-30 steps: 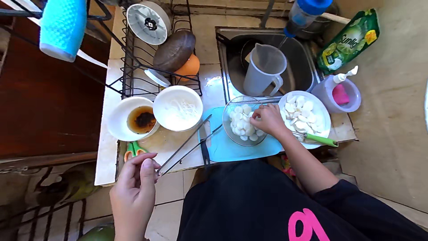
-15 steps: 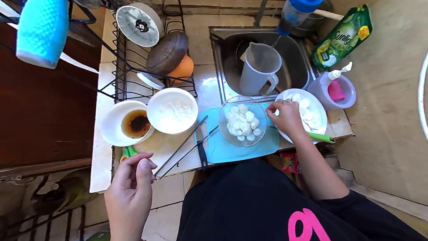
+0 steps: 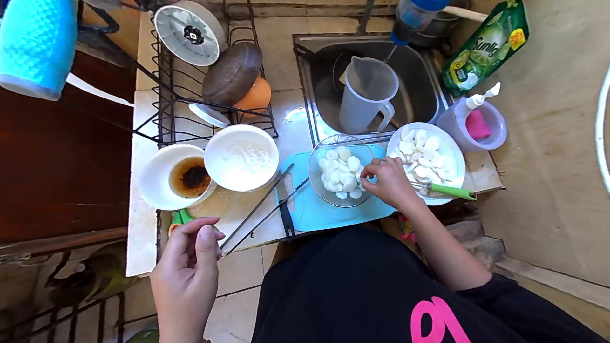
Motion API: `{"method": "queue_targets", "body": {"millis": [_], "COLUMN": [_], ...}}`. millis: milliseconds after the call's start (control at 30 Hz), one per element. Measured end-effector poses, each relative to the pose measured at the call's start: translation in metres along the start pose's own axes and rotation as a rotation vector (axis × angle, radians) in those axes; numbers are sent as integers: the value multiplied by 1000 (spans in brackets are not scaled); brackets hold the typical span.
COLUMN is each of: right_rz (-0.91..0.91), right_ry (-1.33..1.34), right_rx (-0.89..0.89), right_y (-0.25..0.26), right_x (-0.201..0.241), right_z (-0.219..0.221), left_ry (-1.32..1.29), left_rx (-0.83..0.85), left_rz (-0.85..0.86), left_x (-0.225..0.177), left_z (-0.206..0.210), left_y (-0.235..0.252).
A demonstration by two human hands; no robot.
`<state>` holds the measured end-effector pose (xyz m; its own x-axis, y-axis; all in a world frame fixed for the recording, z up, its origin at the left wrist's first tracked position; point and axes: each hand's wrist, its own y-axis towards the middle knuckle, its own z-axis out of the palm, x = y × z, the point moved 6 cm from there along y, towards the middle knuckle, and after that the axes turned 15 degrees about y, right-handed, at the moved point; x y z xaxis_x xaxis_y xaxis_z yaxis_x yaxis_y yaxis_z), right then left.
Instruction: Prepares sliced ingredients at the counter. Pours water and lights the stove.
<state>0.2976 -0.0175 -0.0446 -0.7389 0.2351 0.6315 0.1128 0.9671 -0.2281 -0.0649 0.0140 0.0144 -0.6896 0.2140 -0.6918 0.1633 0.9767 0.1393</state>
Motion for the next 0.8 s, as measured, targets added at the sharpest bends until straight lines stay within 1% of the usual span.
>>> {"method": "queue_targets", "body": {"millis": [100, 167, 300, 400, 800], "right_rz": [-95, -133, -70, -36, -46], "right_ry": [5, -16, -99, -111, -87], "right_rx": [-40, -18, 135, 206, 269], "right_y": [5, 11, 22, 25, 20], "right_x": [8, 13, 21, 24, 29], "right_z": [8, 15, 26, 28, 35], "left_ry": [1, 3, -2, 0, 7], "left_rx": [-5, -5, -16, -19, -14], "left_rz": [2, -2, -12, -22, -12], "left_x": [0, 1, 2, 3, 4], "left_z": [-1, 0, -1, -3, -3], "left_y": [-1, -2, -4, -5, -2]}}
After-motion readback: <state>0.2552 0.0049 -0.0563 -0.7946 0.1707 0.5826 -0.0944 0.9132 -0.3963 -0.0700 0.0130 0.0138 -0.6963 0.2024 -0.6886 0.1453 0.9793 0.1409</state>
